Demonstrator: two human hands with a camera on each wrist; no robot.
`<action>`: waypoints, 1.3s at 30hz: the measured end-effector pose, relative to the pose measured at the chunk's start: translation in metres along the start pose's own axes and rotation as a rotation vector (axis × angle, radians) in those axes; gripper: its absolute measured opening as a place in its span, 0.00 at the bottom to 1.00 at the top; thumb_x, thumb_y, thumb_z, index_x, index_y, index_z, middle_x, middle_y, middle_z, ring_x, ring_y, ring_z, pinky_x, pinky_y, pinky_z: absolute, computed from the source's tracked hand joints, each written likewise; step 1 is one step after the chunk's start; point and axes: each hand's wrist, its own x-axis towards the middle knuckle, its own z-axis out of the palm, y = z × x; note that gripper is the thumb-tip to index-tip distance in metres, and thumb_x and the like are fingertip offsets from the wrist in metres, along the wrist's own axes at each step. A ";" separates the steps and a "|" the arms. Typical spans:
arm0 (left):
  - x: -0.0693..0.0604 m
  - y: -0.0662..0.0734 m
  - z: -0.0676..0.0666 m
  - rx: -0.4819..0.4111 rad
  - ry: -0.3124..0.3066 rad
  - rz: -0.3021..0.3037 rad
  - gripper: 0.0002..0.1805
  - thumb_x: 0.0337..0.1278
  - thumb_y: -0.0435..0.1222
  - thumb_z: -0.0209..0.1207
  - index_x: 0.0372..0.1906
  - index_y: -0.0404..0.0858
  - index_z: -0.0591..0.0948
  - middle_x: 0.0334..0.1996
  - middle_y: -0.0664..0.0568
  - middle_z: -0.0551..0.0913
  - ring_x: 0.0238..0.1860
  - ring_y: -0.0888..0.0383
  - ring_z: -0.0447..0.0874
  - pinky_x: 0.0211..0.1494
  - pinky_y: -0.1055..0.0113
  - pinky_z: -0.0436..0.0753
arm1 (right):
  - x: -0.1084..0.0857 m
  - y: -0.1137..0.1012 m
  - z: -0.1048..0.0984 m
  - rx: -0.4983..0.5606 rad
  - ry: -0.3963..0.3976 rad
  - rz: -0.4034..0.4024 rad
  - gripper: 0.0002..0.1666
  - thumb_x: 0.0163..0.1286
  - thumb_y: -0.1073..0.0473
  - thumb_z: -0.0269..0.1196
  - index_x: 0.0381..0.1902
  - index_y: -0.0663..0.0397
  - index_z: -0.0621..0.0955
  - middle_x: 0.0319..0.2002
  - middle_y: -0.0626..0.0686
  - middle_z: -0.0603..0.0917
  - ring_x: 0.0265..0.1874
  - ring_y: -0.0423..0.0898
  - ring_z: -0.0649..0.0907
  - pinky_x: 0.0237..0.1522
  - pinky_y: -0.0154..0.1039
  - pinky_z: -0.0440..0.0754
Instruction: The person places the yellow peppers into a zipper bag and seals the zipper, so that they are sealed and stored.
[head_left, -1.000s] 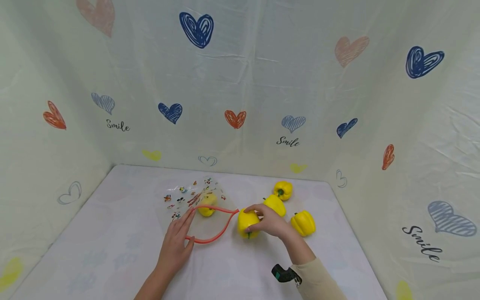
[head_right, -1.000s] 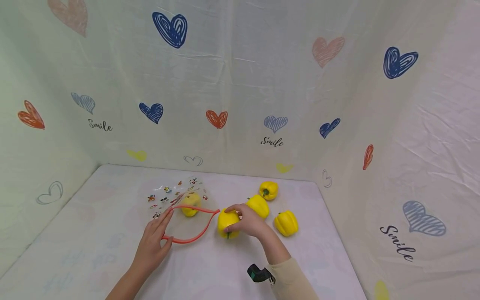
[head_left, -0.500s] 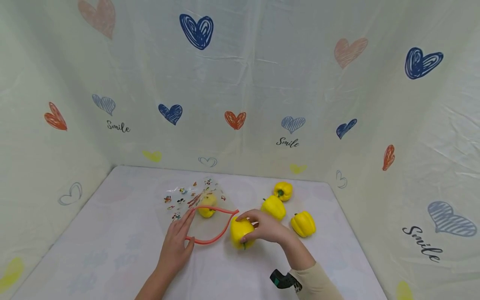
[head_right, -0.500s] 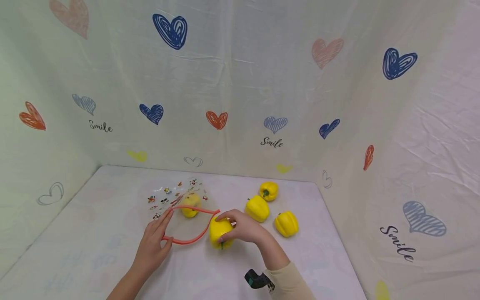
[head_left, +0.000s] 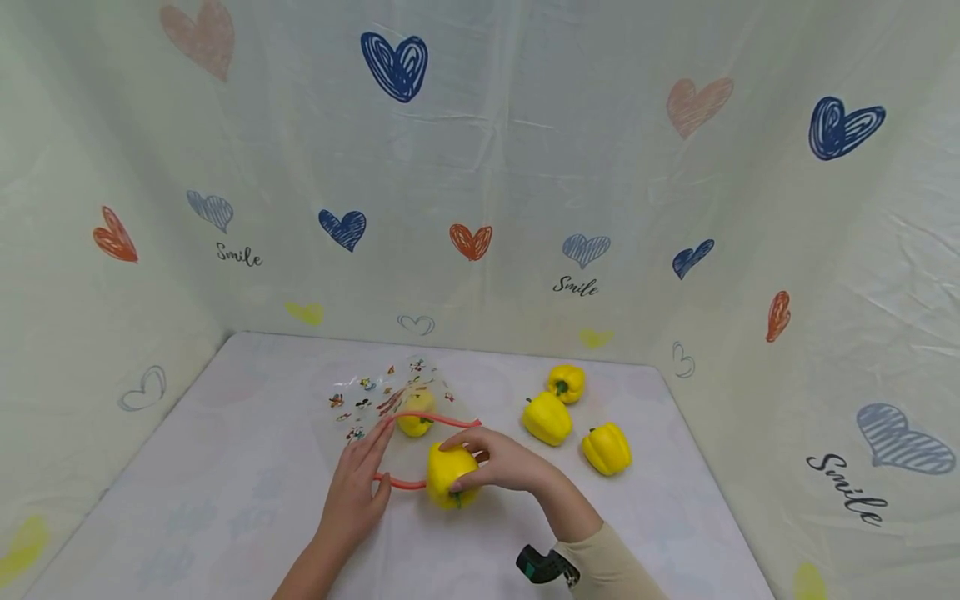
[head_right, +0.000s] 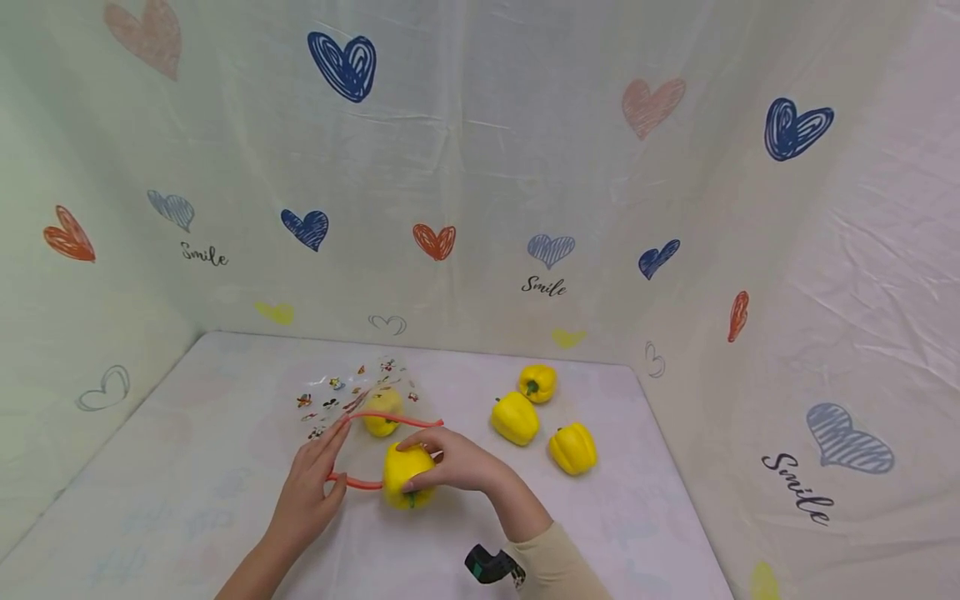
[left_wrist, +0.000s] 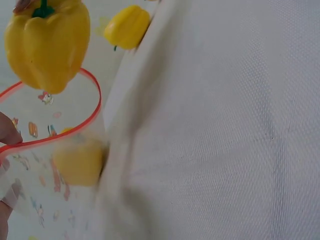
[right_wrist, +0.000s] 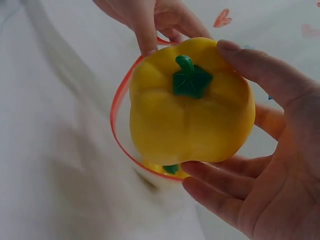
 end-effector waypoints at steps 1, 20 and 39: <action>0.000 0.000 0.000 -0.002 0.001 0.002 0.48 0.37 0.20 0.70 0.71 0.37 0.67 0.70 0.48 0.66 0.59 0.47 0.67 0.62 0.50 0.70 | 0.002 0.000 0.002 0.005 -0.006 -0.004 0.26 0.60 0.53 0.72 0.57 0.42 0.80 0.55 0.36 0.78 0.55 0.44 0.75 0.58 0.45 0.74; -0.001 0.005 0.001 -0.029 0.004 0.036 0.47 0.36 0.20 0.70 0.70 0.37 0.69 0.69 0.49 0.67 0.57 0.48 0.69 0.62 0.54 0.66 | 0.019 0.008 0.028 -0.008 0.068 -0.068 0.31 0.64 0.49 0.67 0.65 0.40 0.75 0.62 0.43 0.71 0.60 0.43 0.70 0.62 0.47 0.70; 0.008 -0.012 -0.012 -0.187 -0.089 0.041 0.46 0.36 0.19 0.71 0.69 0.37 0.69 0.68 0.44 0.68 0.60 0.45 0.72 0.63 0.43 0.68 | 0.033 0.006 0.062 -0.012 0.395 0.038 0.35 0.59 0.48 0.71 0.63 0.49 0.76 0.54 0.50 0.67 0.51 0.49 0.73 0.50 0.42 0.77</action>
